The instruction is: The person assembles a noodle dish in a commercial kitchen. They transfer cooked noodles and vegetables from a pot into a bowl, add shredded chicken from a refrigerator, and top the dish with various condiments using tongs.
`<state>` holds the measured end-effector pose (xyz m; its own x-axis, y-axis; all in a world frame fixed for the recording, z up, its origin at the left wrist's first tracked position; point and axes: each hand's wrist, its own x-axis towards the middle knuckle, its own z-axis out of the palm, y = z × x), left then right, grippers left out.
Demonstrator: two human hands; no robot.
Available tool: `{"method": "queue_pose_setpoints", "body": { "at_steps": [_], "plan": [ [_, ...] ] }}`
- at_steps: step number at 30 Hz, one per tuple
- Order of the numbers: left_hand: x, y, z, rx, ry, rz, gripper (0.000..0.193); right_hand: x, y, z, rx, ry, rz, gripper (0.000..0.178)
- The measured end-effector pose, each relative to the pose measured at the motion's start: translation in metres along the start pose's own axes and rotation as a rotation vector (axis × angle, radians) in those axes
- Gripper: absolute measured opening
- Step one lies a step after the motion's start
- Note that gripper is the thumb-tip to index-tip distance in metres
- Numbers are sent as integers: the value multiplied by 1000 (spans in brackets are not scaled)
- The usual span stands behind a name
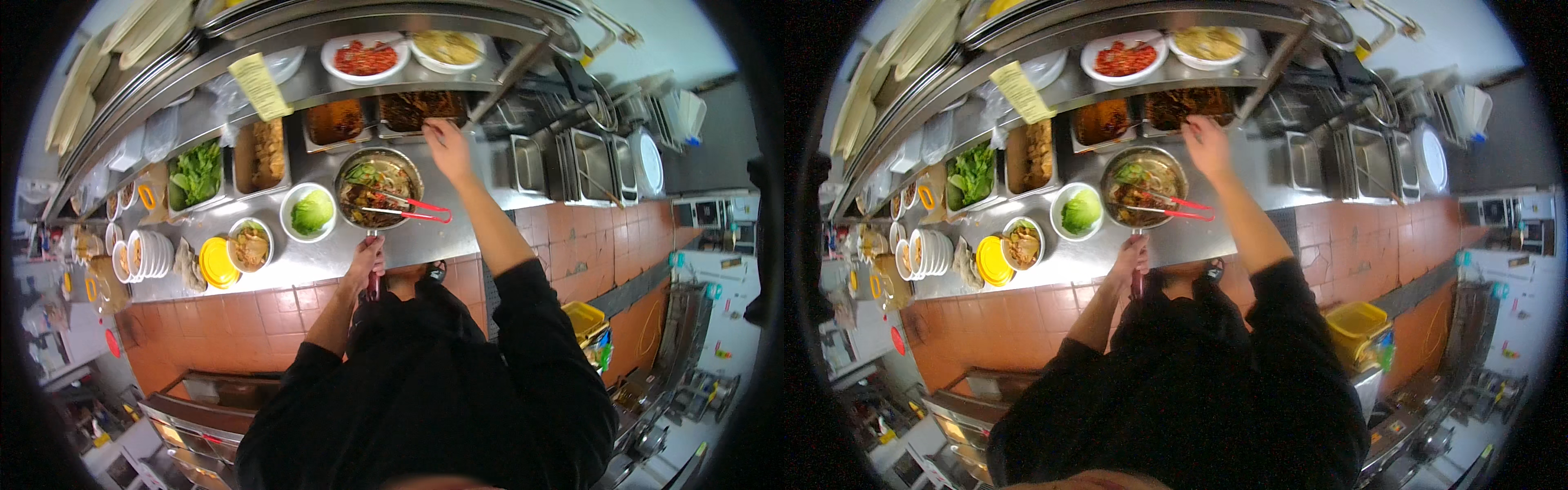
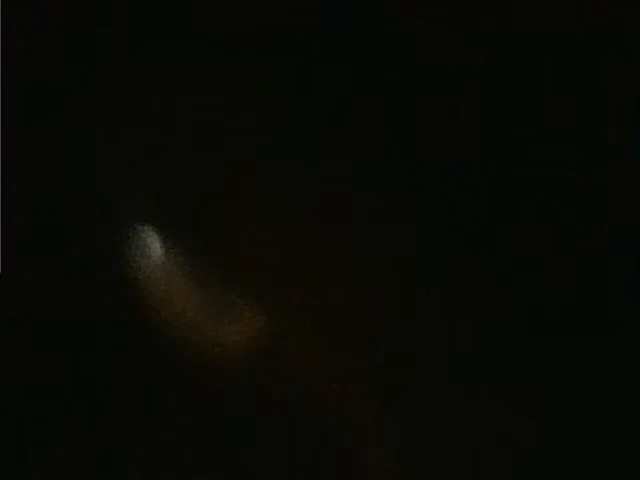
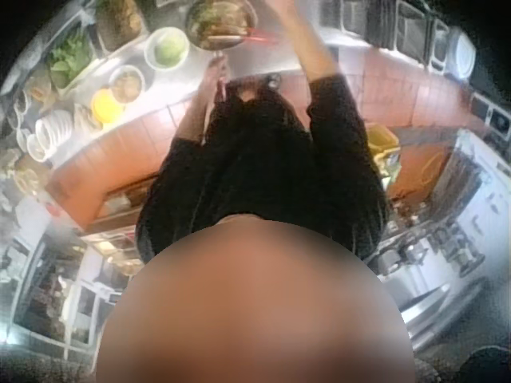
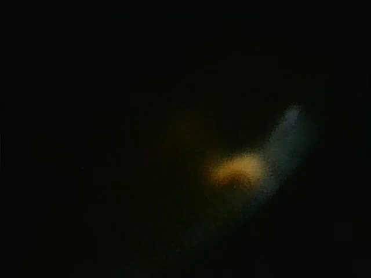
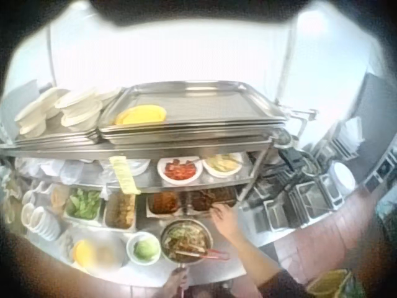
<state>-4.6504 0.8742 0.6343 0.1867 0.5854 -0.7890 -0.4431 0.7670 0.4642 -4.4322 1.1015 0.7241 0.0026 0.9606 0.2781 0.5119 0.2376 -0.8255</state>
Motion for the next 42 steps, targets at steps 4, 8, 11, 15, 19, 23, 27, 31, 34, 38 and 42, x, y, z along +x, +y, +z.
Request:
{"method": "queue_pose_setpoints", "body": {
  "at_steps": [4, 8, 11, 15, 19, 23, 27, 31, 34, 38, 42],
  "plan": [
    [-19, -34, 16, 59, -12, -4, 33, -156, 104, -133, 43, 196, 290, 28],
    [-14, -73, 69, 158, -122, -24, 24, -376, 205, -236, -374, 269, 707, 29],
    [-10, -99, 142, 357, 64, -97, 23, -535, 235, -267, -192, 285, 1238, 40],
    [-16, -136, 286, 587, -93, -146, 28, -617, 246, -323, 172, -299, 1500, 80],
    [-13, -182, 454, 712, -208, -167, 28, -614, 270, -435, 519, -750, 1577, 65],
    [25, -232, 624, 838, -356, -236, 26, -610, 349, -533, 572, -580, 1683, 53],
    [96, -297, 783, 995, -523, -263, 30, -637, 442, -609, 888, -126, 1744, 50],
    [152, -378, 962, 1034, -658, -311, 31, -651, 464, -695, 788, 235, 1917, 56],
    [175, -433, 1087, 1007, -730, -464, 30, -642, 458, -765, 1123, 622, 1906, 59],
    [220, -508, 1246, 977, -831, -530, 28, -622, 491, -861, 1047, 794, 1812, 57],
    [278, -580, 1397, 1001, -853, -504, 28, -630, 589, -982, 842, 798, 1732, 56]
  ]
}}
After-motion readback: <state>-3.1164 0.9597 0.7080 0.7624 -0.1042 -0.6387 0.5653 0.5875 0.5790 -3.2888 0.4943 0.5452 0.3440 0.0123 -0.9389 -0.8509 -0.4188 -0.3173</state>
